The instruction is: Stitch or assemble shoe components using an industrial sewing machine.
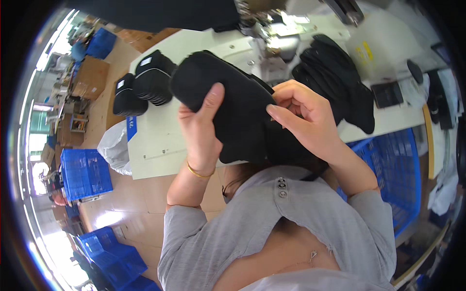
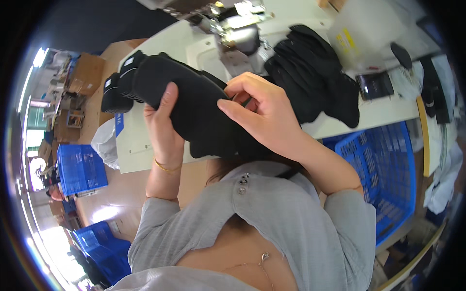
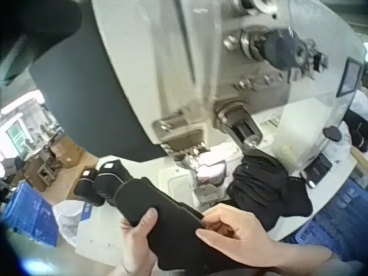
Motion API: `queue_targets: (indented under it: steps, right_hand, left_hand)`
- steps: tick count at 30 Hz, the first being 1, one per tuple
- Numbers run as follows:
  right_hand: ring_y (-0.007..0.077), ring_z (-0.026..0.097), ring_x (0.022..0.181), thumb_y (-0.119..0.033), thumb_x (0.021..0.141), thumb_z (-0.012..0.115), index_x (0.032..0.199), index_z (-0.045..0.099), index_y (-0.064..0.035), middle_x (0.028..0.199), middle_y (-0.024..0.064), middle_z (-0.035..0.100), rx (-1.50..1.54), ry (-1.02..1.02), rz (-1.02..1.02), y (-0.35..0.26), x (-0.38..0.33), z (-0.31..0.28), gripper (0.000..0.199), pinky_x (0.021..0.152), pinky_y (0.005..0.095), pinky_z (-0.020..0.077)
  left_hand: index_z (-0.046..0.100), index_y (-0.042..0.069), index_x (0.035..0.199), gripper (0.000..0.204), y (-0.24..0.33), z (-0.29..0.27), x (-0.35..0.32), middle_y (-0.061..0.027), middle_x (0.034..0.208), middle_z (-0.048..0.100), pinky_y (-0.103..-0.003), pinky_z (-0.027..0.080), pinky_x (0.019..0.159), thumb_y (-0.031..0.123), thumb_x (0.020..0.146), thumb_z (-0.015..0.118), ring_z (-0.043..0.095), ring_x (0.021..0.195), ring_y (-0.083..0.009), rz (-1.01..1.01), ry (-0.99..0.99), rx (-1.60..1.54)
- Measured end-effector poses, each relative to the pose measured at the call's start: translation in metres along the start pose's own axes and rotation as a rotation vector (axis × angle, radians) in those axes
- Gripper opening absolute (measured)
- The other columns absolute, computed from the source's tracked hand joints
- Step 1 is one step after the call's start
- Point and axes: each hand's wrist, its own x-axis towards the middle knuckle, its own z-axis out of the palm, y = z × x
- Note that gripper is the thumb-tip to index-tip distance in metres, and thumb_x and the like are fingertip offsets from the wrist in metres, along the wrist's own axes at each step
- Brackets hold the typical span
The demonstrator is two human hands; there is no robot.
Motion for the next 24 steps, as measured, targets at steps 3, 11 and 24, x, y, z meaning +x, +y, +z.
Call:
queue_targets:
  steps: [3,11,24]
  right_hand:
    - [0.0062,0.057,0.073,-0.009,0.091,0.069,0.094,0.062,0.0017,0.092,0.0034,0.060,0.027,0.046,0.031,0.000,-0.005,-0.001,0.013,0.062,0.0207,0.0460]
    - [0.0095,0.065,0.085,-0.003,0.095,0.064,0.101,0.060,0.0050,0.107,0.0099,0.064,-0.022,0.028,0.134,-0.004,-0.014,-0.005,0.010,0.068,0.0222,0.0546]
    - [0.0164,0.072,0.078,-0.005,0.094,0.063,0.102,0.063,0.0069,0.089,0.0127,0.071,0.384,0.068,0.202,-0.002,0.005,-0.007,0.014,0.070,0.0254,0.0580]
  left_hand:
    - [0.067,0.003,0.113,0.021,-0.011,-0.006,0.005,-0.0080,0.107,0.071,-0.032,0.057,0.085,0.002,0.091,0.069,0.069,0.095,-0.0185,-0.014,-0.023,-0.022]
    - [0.065,0.002,0.115,0.021,-0.017,-0.014,0.006,-0.0098,0.110,0.070,-0.036,0.058,0.088,0.002,0.094,0.065,0.069,0.098,-0.0210,-0.087,-0.076,-0.083]
    - [0.064,-0.001,0.115,0.029,-0.004,0.004,0.038,-0.0107,0.107,0.070,-0.034,0.057,0.086,-0.005,0.087,0.070,0.069,0.095,-0.0206,-0.095,-0.110,0.067]
